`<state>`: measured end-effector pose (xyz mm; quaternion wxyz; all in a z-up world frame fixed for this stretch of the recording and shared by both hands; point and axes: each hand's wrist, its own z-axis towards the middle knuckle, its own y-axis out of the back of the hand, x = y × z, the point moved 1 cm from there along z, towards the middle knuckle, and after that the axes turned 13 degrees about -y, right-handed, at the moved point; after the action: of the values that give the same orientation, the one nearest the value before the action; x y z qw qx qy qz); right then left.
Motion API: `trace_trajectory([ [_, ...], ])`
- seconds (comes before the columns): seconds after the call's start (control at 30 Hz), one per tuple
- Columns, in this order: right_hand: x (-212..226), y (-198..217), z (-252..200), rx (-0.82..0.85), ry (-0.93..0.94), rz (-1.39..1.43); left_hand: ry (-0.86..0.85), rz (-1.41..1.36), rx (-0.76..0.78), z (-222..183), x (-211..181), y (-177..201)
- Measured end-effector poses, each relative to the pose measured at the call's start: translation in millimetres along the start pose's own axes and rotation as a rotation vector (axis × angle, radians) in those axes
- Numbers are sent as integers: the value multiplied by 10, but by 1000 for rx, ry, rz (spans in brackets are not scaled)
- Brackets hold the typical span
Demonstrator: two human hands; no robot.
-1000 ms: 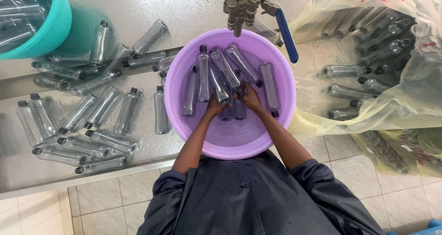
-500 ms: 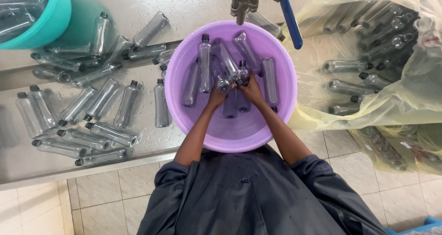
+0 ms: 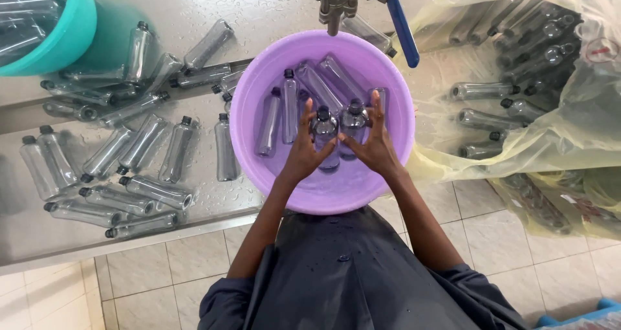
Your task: Rinsing empty plastic bottles in a basin of water and arranging them on a metal drainage tray.
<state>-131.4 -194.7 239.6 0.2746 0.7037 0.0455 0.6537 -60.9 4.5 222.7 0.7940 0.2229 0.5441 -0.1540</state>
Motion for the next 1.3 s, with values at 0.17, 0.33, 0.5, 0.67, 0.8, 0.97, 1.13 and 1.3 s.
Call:
trace_trajectory([
  [0.17, 256, 143, 267, -100, 337, -111, -365, 49, -70, 235, -196, 166],
  [0.33, 579, 203, 436, -81, 441, -46, -274, -143, -138, 572, -640, 256],
  [0.5, 874, 261, 597, 17, 385, 29, -236, -88, -175, 763, -866, 337],
  [0.67, 1177, 265, 643, 112, 104, 275, 33, -373, -187, 840, -1056, 364],
  [0.8, 983, 15, 636, 203, -136, 521, 417, -992, -271, 742, 38, 213],
  [0.97, -496, -348, 594, 348, -928, 1070, 852, -1305, -477, -87, 1127, 17],
  [1.13, 186, -96, -197, 391, -980, 1115, 956, -1332, -336, -390, -19, 182],
  [1.3, -892, -457, -64, 419, -1160, 1237, 946, -1476, -535, -553, 1069, -70],
])
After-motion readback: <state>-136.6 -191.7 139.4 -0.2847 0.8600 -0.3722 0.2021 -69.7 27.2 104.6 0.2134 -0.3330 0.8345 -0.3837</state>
